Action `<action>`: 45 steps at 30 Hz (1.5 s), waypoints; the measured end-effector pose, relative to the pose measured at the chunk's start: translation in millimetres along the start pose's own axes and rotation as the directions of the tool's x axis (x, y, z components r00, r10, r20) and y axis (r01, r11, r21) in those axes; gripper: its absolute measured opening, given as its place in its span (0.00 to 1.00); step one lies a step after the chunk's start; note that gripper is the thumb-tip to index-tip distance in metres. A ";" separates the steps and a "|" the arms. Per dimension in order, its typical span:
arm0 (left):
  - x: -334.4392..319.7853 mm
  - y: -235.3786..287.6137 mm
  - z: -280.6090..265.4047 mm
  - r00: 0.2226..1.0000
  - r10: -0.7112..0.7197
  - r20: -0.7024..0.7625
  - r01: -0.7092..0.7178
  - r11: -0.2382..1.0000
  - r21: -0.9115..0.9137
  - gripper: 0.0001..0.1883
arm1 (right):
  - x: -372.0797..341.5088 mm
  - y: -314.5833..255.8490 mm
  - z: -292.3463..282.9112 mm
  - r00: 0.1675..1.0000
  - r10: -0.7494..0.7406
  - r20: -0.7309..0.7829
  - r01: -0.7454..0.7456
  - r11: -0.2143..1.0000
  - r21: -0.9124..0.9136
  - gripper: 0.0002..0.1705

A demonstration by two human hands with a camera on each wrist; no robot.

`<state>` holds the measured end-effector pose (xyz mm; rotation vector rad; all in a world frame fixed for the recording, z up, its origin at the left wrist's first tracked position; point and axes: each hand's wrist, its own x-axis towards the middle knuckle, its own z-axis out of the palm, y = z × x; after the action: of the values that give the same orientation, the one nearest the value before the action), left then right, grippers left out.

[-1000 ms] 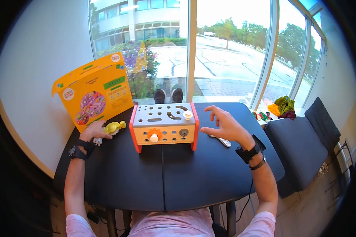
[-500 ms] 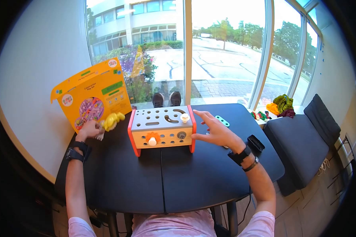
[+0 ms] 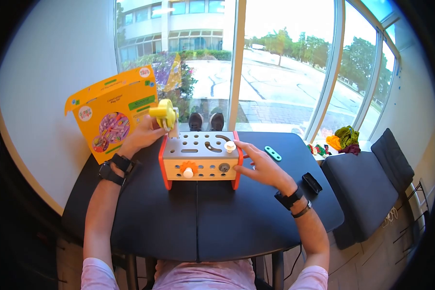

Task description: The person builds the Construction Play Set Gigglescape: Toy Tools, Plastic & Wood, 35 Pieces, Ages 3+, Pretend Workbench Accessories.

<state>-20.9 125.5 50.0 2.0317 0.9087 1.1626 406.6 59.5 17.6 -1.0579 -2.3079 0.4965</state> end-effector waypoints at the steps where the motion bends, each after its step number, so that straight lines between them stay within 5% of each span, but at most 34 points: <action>1: 2.1 -1.3 3.4 1.000 0.004 0.011 -0.004 1.000 -0.010 0.18 | 0.2 0.8 -0.4 1.000 0.001 0.000 -0.001 1.000 -0.004 0.48; 2: 1.0 0.4 4.1 1.000 -0.026 -0.007 0.027 0.992 0.124 0.17 | 0.2 0.5 -1.1 1.000 0.006 -0.001 -0.006 1.000 -0.004 0.49; 5: 1.5 -17.4 7.2 0.995 0.054 -0.082 -0.054 0.999 -0.002 0.16 | -0.7 -0.2 -1.9 1.000 -0.016 -0.004 0.016 1.000 0.014 0.48; 15: 3.7 -26.6 8.2 0.995 0.024 -0.097 -0.017 0.997 0.073 0.17 | -1.1 -2.2 1.6 1.000 0.004 -0.017 -0.004 1.000 0.008 0.48; 24: 1.7 -39.4 8.9 0.986 0.146 -0.075 -0.121 0.956 0.267 0.17 | -1.6 -2.7 2.6 1.000 0.019 -0.016 -0.018 1.000 0.009 0.48; 27: 0.2 -38.3 13.2 0.990 0.103 -0.093 -0.088 0.984 0.158 0.18 | -1.9 -6.5 2.0 1.000 0.013 -0.016 -0.013 1.000 0.018 0.48; 33: -9.0 -34.0 18.9 0.990 0.043 -0.132 -0.006 0.963 0.271 0.19 | -2.6 -2.4 6.2 0.999 0.024 -0.021 -0.024 0.999 0.028 0.49; 39: -16.5 -32.8 23.7 0.972 -0.231 -0.042 0.234 0.966 0.109 0.27 | 8.9 4.1 4.2 1.000 0.019 0.013 -0.019 0.999 0.044 0.50; 42: -21.1 -23.2 30.2 0.974 -0.225 -0.038 0.228 0.968 0.106 0.29 | 25.8 18.4 0.6 0.994 -0.100 -0.041 0.090 0.978 -0.186 0.49; 45: -23.0 -28.2 37.2 0.983 -0.181 -0.039 0.185 0.972 0.147 0.27 | 40.4 11.2 -8.9 0.998 -0.002 -0.066 -0.011 0.981 -0.193 0.45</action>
<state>-3.6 116.7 1.7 2.0038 1.2013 1.0486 396.7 98.8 31.8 -1.1524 -2.3306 0.2383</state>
